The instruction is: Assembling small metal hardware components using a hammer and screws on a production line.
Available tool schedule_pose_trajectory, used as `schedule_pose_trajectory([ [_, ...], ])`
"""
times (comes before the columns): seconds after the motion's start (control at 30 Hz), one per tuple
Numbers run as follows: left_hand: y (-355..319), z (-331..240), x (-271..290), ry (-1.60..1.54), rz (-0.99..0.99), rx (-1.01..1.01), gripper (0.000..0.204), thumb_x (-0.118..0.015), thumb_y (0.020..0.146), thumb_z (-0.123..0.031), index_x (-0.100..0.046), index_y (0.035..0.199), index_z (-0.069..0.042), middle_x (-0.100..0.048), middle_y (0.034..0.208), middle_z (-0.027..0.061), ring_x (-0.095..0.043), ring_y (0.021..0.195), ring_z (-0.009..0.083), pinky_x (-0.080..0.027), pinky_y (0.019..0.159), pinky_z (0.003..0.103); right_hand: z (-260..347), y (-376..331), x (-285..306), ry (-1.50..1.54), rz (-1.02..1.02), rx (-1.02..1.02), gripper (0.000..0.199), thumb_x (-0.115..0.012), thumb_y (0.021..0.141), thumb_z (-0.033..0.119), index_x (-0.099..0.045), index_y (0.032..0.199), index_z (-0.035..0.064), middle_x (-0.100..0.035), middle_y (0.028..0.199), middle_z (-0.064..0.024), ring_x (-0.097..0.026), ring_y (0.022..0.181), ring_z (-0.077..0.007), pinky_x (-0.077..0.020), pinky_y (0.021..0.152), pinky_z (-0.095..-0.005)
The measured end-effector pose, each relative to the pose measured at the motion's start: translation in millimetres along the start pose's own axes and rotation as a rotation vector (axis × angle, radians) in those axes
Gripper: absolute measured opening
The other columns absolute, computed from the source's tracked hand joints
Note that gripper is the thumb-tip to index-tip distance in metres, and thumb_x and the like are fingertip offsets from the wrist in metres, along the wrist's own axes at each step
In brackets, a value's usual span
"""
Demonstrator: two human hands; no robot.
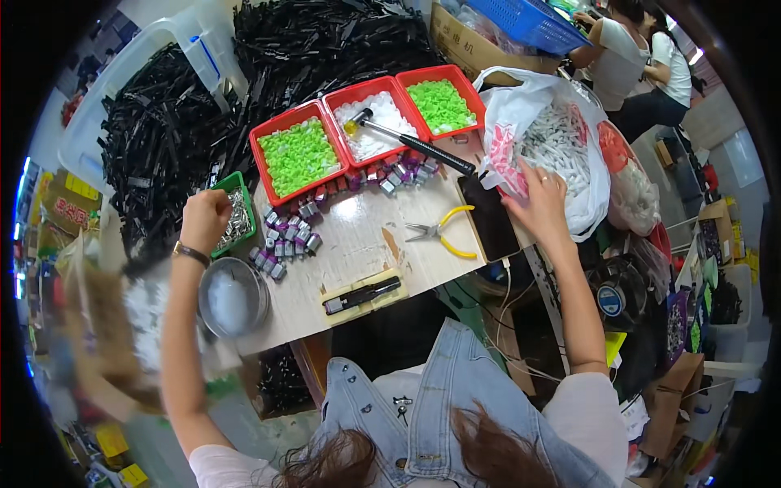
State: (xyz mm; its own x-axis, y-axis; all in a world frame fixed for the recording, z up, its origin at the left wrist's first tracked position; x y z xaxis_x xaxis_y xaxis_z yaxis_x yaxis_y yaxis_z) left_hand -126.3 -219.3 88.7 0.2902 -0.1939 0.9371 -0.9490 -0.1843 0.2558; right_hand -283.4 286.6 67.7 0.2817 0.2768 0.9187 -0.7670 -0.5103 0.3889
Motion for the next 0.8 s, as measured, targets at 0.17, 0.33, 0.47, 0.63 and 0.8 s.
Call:
schedule_pose_trajectory([
  [0.17, -19, 5, 7, -0.026, -0.022, 0.026, 0.004, -0.066, 0.071, -0.004, -0.065, 0.074, -0.002, -0.064, 0.070, 0.0148, -0.065, 0.068, 0.0314, -0.051, 0.063, 0.038, -41, 36, -12, 0.050, -0.001, -0.172, 0.027, -0.065, 0.076, 0.015, -0.070, 0.101, 0.0104, -0.067, 0.089, -0.0185, -0.065, 0.082, -0.0363, -0.0493, 0.073, -0.0458],
  [0.33, -33, 24, 18, -0.030, -0.083, 0.109, 0.006, -0.067, 0.072, -0.004, -0.065, 0.076, -0.001, -0.064, 0.071, 0.0142, -0.066, 0.067, 0.0297, -0.051, 0.062, 0.036, -98, 69, 15, 0.032, -0.110, -0.398, 0.023, -0.063, 0.077, 0.016, -0.072, 0.097, 0.0106, -0.068, 0.087, -0.0180, -0.066, 0.082, -0.0358, -0.0508, 0.073, -0.0450],
  [0.47, -24, 12, 13, -0.032, -0.079, 0.069, 0.005, -0.065, 0.073, -0.005, -0.065, 0.077, -0.002, -0.064, 0.071, 0.0150, -0.066, 0.068, 0.0299, -0.051, 0.062, 0.036, -139, 70, 18, -0.132, -0.328, -0.367, 0.025, -0.063, 0.077, 0.017, -0.072, 0.100, 0.0100, -0.068, 0.088, -0.0183, -0.065, 0.084, -0.0370, -0.0509, 0.074, -0.0446],
  [0.63, -33, 17, -1, 0.065, 0.007, 0.056, 0.006, -0.061, 0.068, -0.006, -0.066, 0.072, -0.004, -0.064, 0.074, 0.0185, -0.064, 0.072, 0.0358, -0.051, 0.065, 0.043, -147, 64, -19, -0.090, -0.244, -0.284, 0.033, -0.064, 0.079, 0.017, -0.069, 0.110, 0.0070, -0.069, 0.098, -0.0173, -0.066, 0.093, -0.0332, -0.0506, 0.082, -0.0403],
  [0.8, -18, 24, -9, 0.039, -0.010, 0.084, 0.010, -0.066, 0.072, -0.013, -0.068, 0.078, -0.005, -0.067, 0.074, 0.0143, -0.066, 0.070, 0.0322, -0.052, 0.065, 0.039, -191, 47, -43, 0.046, -0.019, -0.303, 0.040, -0.068, 0.078, 0.013, -0.064, 0.117, 0.0047, -0.067, 0.104, -0.0203, -0.065, 0.097, -0.0317, -0.0492, 0.086, -0.0401],
])
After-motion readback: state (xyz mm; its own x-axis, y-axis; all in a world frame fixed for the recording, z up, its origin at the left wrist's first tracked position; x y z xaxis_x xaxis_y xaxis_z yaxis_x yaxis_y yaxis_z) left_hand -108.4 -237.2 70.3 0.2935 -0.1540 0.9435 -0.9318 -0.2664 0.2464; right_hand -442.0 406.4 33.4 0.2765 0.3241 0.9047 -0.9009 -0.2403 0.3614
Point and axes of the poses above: each hand's wrist, its own y-axis towards the middle knuckle, its own x-axis out of the back of the hand, z = x × y, the point moved 4 cm from there along y, towards the middle knuckle
